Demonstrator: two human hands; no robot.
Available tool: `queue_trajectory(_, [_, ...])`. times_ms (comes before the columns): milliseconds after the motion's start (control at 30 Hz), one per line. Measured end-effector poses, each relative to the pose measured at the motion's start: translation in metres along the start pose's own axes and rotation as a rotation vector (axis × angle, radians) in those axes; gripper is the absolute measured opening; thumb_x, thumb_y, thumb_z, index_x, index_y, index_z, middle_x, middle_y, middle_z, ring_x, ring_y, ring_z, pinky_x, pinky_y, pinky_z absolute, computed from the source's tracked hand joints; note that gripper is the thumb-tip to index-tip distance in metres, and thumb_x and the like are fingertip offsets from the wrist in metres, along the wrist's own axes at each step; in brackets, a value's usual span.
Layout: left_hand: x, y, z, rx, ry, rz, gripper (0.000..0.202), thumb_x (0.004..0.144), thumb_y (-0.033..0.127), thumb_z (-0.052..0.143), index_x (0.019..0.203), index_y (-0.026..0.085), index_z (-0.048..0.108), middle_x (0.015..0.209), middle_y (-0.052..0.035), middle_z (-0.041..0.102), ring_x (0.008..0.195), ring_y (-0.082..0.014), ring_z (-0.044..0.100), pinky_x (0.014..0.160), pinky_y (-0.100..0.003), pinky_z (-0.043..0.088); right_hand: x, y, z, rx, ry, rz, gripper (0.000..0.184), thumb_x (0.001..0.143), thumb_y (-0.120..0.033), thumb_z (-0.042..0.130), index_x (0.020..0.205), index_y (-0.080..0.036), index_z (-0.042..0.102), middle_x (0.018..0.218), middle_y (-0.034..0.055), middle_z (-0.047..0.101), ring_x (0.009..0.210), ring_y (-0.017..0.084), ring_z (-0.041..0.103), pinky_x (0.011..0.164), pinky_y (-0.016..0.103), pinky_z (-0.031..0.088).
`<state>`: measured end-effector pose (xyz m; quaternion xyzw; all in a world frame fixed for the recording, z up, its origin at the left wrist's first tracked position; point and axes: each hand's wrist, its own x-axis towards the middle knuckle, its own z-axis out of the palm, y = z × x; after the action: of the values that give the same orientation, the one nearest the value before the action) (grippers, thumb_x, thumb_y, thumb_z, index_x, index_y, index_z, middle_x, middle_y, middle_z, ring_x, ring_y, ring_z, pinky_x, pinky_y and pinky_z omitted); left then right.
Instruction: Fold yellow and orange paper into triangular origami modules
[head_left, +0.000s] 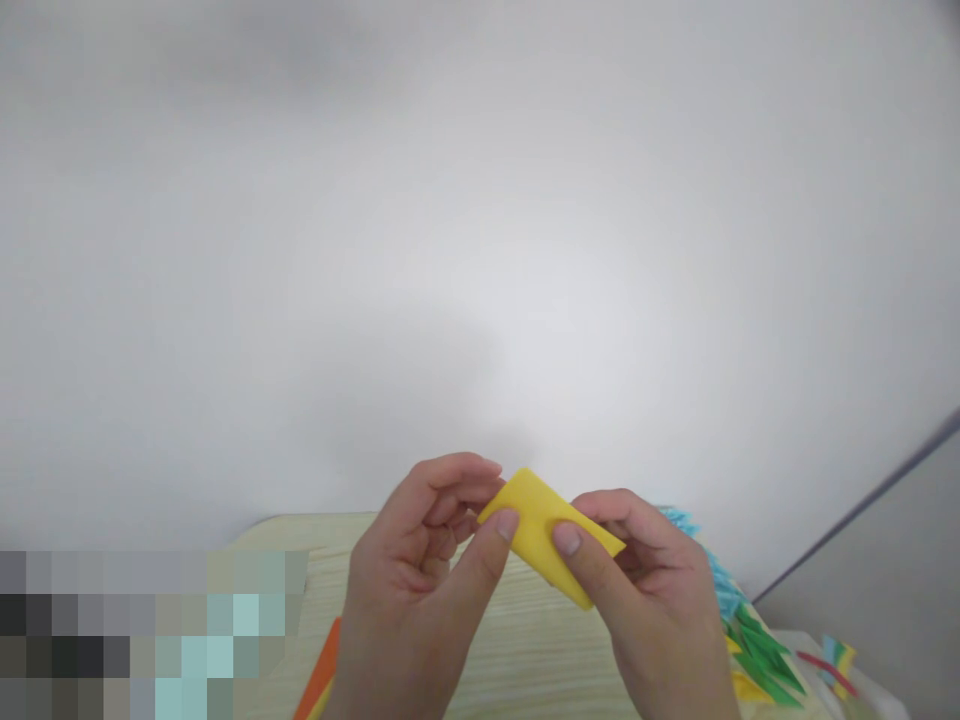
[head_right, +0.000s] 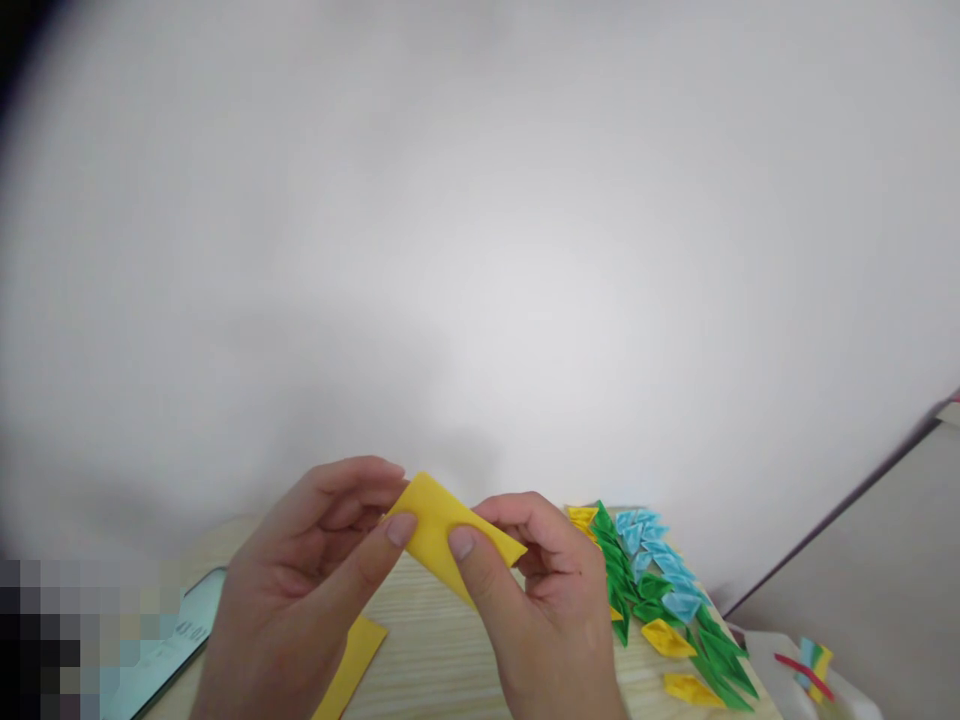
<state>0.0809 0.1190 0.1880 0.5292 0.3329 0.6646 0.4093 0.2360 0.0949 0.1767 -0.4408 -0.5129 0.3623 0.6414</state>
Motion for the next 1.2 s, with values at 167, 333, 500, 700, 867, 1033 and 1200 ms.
queue_trajectory(167, [0.0, -0.001, -0.006, 0.086, -0.084, -0.047, 0.016, 0.09, 0.034, 0.078, 0.101, 0.023, 0.074, 0.089, -0.0007, 0.078, 0.076, -0.0127, 0.072, 0.066, -0.017, 0.058, 0.002, 0.001, -0.002, 0.027, 0.037, -0.041, 0.017, 0.086, -0.04, 0.084, 0.089, -0.025, 0.075, 0.076, -0.0002, 0.075, 0.065, 0.013, 0.063, 0.055, 0.02, 0.05])
queue_trajectory(333, [-0.004, 0.004, -0.005, 0.175, -0.041, -0.019, 0.013, 0.09, 0.035, 0.077, 0.09, 0.022, 0.076, 0.077, 0.0004, 0.078, 0.069, -0.0131, 0.07, 0.064, -0.019, 0.055, -0.001, 0.005, -0.003, 0.058, 0.048, 0.009, 0.021, 0.085, -0.042, 0.084, 0.091, -0.024, 0.074, 0.078, 0.0017, 0.075, 0.067, 0.017, 0.068, 0.058, 0.025, 0.054])
queue_trajectory(500, [-0.004, 0.008, 0.0, 0.209, -0.025, -0.01, 0.011, 0.088, 0.034, 0.077, 0.088, 0.022, 0.077, 0.075, 0.0006, 0.078, 0.066, -0.0136, 0.07, 0.06, -0.02, 0.054, -0.001, 0.005, -0.004, 0.058, 0.05, 0.012, 0.023, 0.084, -0.042, 0.085, 0.092, -0.023, 0.074, 0.079, 0.0031, 0.076, 0.066, 0.018, 0.068, 0.057, 0.026, 0.054])
queue_trajectory(700, [-0.004, 0.009, 0.002, 0.234, -0.01, -0.006, 0.01, 0.088, 0.032, 0.076, 0.088, 0.022, 0.077, 0.075, 0.0004, 0.079, 0.066, -0.014, 0.07, 0.059, -0.02, 0.053, 0.001, 0.002, -0.003, 0.054, 0.061, -0.007, 0.022, 0.083, -0.04, 0.086, 0.09, -0.022, 0.074, 0.077, 0.0031, 0.076, 0.065, 0.017, 0.067, 0.056, 0.025, 0.053])
queue_trajectory(867, [-0.003, 0.009, 0.001, 0.218, -0.021, 0.011, 0.008, 0.088, 0.03, 0.076, 0.089, 0.022, 0.077, 0.078, 0.0004, 0.079, 0.068, -0.0142, 0.071, 0.061, -0.021, 0.055, -0.001, 0.001, -0.003, 0.062, 0.059, 0.026, 0.023, 0.083, -0.041, 0.086, 0.091, -0.023, 0.074, 0.078, 0.003, 0.076, 0.065, 0.017, 0.068, 0.057, 0.026, 0.054])
queue_trajectory(1033, [-0.003, 0.009, 0.0, 0.219, -0.021, 0.016, 0.008, 0.088, 0.03, 0.077, 0.089, 0.022, 0.077, 0.076, 0.001, 0.079, 0.066, -0.0134, 0.07, 0.062, -0.02, 0.055, 0.0, 0.001, -0.003, 0.067, 0.045, 0.03, 0.022, 0.083, -0.04, 0.085, 0.089, -0.022, 0.074, 0.077, 0.0035, 0.076, 0.064, 0.018, 0.068, 0.055, 0.026, 0.054])
queue_trajectory(1200, [-0.003, 0.01, 0.001, 0.213, -0.026, 0.006, 0.007, 0.088, 0.029, 0.077, 0.089, 0.022, 0.077, 0.076, 0.0009, 0.079, 0.067, -0.0137, 0.071, 0.061, -0.02, 0.054, 0.0, -0.001, -0.003, 0.084, 0.051, 0.032, 0.021, 0.082, -0.039, 0.086, 0.087, -0.022, 0.075, 0.076, 0.0042, 0.078, 0.065, 0.019, 0.07, 0.055, 0.026, 0.055])
